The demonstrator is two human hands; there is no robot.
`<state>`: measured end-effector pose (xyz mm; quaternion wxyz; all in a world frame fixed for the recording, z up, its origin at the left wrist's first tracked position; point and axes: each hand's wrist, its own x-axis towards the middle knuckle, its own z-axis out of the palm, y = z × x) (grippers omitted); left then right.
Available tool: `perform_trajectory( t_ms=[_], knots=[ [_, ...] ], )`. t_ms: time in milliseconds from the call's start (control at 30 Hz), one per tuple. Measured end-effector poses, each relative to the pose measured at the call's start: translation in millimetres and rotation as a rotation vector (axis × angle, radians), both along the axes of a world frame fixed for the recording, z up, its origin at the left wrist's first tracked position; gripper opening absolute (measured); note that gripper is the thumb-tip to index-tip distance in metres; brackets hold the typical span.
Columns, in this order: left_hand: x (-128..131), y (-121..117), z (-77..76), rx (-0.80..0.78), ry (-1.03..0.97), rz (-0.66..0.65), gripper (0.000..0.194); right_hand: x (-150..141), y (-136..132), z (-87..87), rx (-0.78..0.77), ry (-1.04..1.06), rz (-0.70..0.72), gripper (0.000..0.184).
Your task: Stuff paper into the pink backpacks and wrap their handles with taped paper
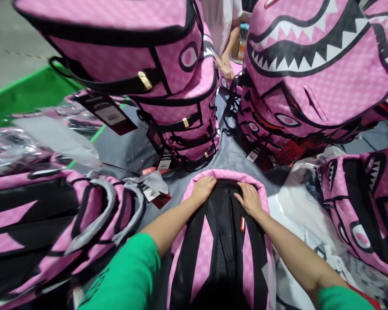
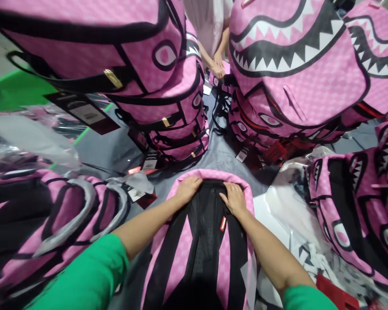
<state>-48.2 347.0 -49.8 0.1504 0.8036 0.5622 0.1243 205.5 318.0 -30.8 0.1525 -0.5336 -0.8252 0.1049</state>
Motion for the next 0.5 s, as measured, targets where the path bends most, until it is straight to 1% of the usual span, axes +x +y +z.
perform_trajectory(
  t_ms=[67,100,133,167,200,267,333,400,433,500],
  knots=[
    [7.8,30.3,-3.3,-0.029,0.032,0.030,0.020,-6.4,21.9,-7.1,-0.033,-0.067,-0.038,0.044],
    [11.4,40.6,-2.0,-0.041,0.043,0.044,0.022,-9.3,30.8,-9.2,-0.048,-0.099,-0.054,0.045],
    [14.3,46.5,1.2,-0.052,0.052,0.056,0.025,-11.9,37.7,-10.3,-0.059,-0.127,-0.070,0.046],
    [16.4,47.5,6.1,-0.061,0.058,0.065,0.028,-14.5,42.7,-10.6,-0.067,-0.150,-0.087,0.047],
    [18.0,43.8,12.1,-0.069,0.061,0.072,0.032,-17.2,46.0,-10.3,-0.072,-0.168,-0.104,0.048],
    [21.7,25.4,24.3,-0.066,0.065,0.082,0.046,-23.4,49.0,-9.0,-0.075,-0.184,-0.139,0.050],
    [28.5,0.9,31.6,-0.048,0.061,0.102,0.067,-30.3,49.3,-7.2,-0.072,-0.177,-0.167,0.049],
    [37.6,-18.6,31.6,-0.073,0.068,0.149,0.092,-35.5,47.6,-3.5,-0.068,-0.157,-0.190,0.045],
    [42.1,-24.4,29.4,-0.094,0.073,0.180,0.099,-36.1,46.1,-0.3,-0.067,-0.147,-0.194,0.041],
    [49.2,-28.2,23.9,-0.123,0.084,0.232,0.100,-31.0,42.8,9.8,-0.075,-0.131,-0.171,0.035]
  ],
)
